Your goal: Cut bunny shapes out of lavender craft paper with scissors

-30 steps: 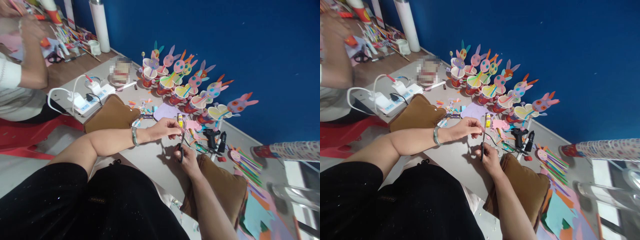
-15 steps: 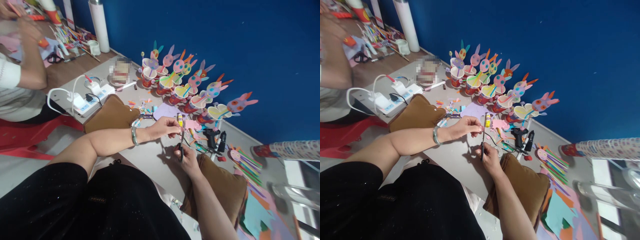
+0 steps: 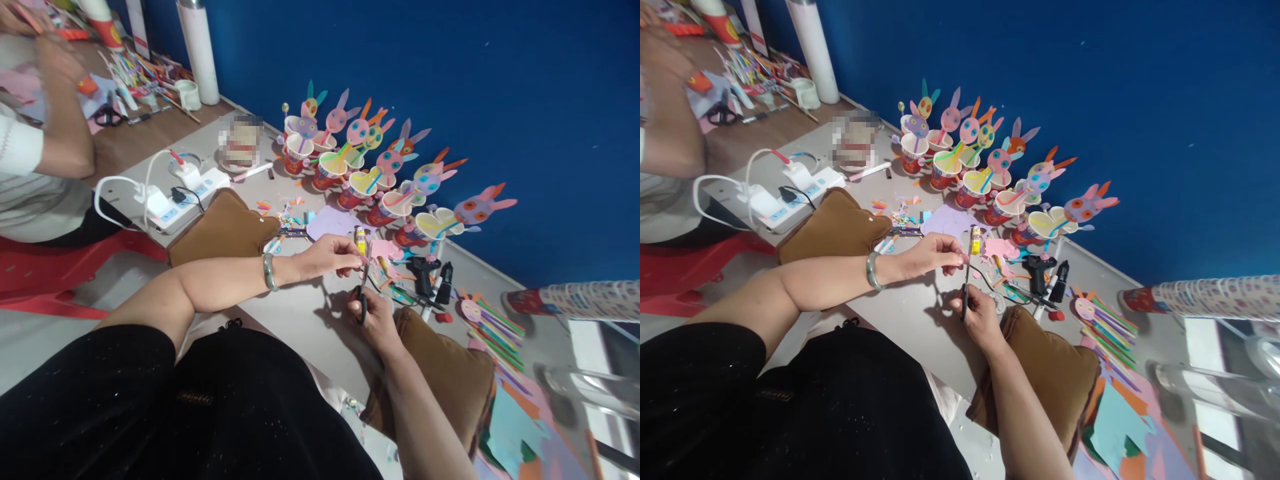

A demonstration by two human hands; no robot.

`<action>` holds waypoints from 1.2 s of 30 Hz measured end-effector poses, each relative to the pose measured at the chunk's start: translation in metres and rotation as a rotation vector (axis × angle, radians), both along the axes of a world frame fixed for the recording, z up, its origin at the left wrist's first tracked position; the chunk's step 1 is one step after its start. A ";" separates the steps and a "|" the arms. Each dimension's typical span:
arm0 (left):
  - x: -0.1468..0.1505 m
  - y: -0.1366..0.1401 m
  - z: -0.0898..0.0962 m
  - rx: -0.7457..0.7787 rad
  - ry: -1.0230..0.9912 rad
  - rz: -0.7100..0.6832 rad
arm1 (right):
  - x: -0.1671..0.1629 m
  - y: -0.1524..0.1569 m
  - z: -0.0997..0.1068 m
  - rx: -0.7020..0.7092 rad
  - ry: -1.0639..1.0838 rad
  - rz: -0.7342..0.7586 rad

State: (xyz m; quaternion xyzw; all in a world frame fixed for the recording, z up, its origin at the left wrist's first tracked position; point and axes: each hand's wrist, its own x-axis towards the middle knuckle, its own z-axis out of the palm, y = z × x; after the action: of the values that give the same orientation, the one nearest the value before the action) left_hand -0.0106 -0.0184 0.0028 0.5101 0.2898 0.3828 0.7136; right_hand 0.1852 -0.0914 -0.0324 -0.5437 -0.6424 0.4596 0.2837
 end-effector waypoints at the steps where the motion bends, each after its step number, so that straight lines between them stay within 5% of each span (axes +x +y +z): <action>1: 0.000 0.000 0.000 0.004 0.002 0.000 | 0.000 0.000 0.001 0.000 -0.001 0.000; 36: -0.002 0.000 0.005 0.022 0.006 0.011 | 0.002 0.000 -0.002 0.001 0.006 -0.014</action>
State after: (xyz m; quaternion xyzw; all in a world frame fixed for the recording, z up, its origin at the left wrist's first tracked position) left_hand -0.0129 -0.0188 0.0073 0.5174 0.2907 0.3885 0.7049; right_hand 0.1875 -0.0917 -0.0342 -0.5467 -0.6380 0.4586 0.2892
